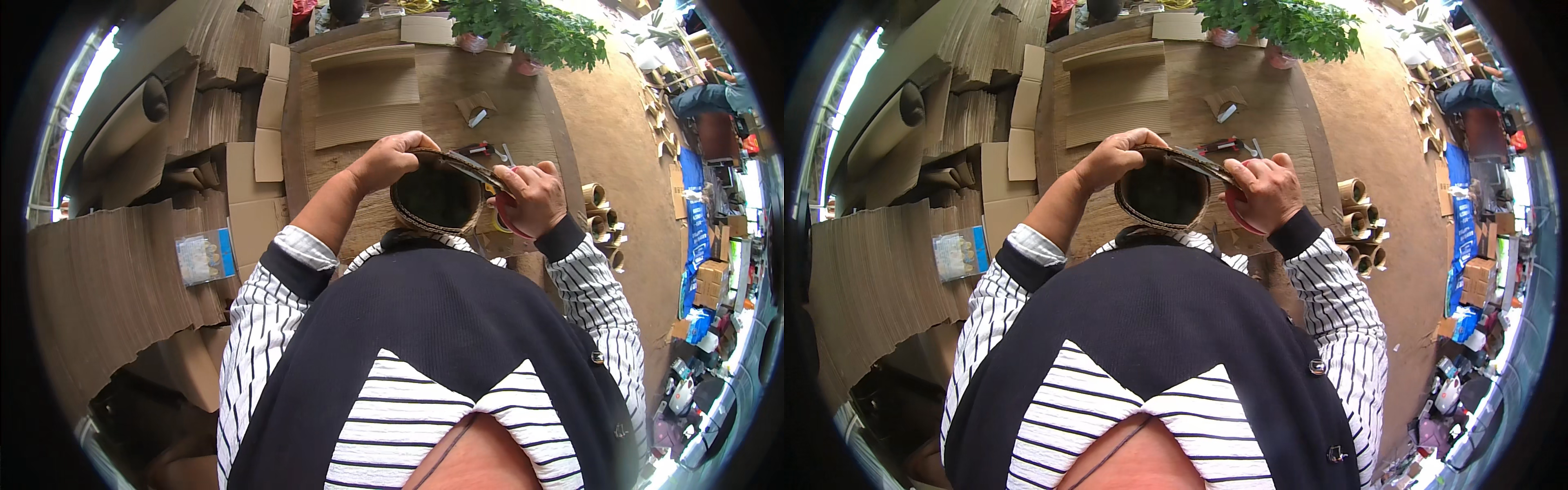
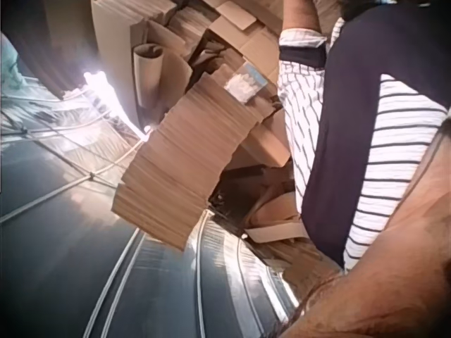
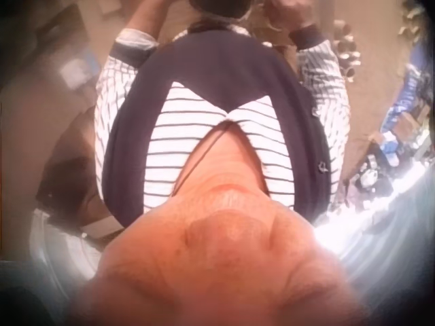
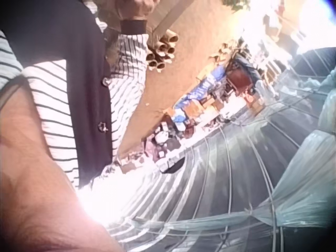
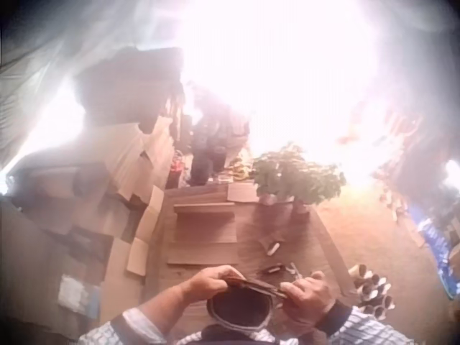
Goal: The person rolls sheets of corrugated cardboard into cylindrical tubes and secures them with clear tape using a handheld dispenser. They then trim the edges of the tubes with scissors and place the finished tubes upright on the floor.
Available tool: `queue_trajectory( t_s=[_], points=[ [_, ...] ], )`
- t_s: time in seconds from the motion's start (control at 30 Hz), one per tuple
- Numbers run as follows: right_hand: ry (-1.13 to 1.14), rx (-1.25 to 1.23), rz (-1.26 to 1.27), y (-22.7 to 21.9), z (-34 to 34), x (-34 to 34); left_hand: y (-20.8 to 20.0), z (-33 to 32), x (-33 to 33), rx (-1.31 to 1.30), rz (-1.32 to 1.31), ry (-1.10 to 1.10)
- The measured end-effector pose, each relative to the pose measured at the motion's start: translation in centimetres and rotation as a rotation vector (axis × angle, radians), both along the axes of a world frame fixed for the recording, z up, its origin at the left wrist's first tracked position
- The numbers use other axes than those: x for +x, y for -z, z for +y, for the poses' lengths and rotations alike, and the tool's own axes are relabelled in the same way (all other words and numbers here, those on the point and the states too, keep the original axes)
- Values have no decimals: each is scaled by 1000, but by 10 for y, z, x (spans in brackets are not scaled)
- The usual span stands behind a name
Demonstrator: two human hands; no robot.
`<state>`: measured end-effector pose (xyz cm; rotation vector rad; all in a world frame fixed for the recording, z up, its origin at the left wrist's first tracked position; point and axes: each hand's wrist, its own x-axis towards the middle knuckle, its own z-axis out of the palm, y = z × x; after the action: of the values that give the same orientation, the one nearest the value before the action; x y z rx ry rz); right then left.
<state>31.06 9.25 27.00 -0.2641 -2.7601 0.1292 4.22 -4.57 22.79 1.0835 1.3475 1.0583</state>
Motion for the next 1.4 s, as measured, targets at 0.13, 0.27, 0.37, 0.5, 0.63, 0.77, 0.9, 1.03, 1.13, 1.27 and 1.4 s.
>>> queue_trajectory(
  t_s=[0.13, 0.27, 0.37, 0.5, 0.63, 0.77, 0.9, 1.03, 1.13, 1.27, 1.4],
  points=[
    [-37, 19, -17, 10, 16, 4, -8, 7, -4, 25, 80, -73],
    [-60, 18, -7, 4, 19, 5, -25, 12, 10, 36, 255, -70],
    [-54, -20, -46, 2, 23, 5, -23, 13, 14, 62, 327, -93],
    [-92, -91, -67, 0, 30, 10, -24, 13, 21, 84, 352, -157],
    [-86, -135, -86, -4, 31, 9, -24, 15, 26, 119, 259, -199],
    [-73, -104, -43, -6, 23, -13, -12, 17, 23, 190, 315, -290],
    [-85, -81, -29, 0, 26, -19, -15, 12, 23, 187, 345, -357],
    [-100, -81, -63, 10, 35, -7, -26, -37, 50, 59, 560, -354],
    [-118, -74, -71, 8, 36, -10, -6, -56, 58, 55, 528, -372],
    [-123, -63, -104, -7, 32, -21, -12, -50, 40, 92, 545, -276],
    [-133, -21, -167, -15, 32, -35, -12, -48, 34, 147, 553, -222]
  ],
)
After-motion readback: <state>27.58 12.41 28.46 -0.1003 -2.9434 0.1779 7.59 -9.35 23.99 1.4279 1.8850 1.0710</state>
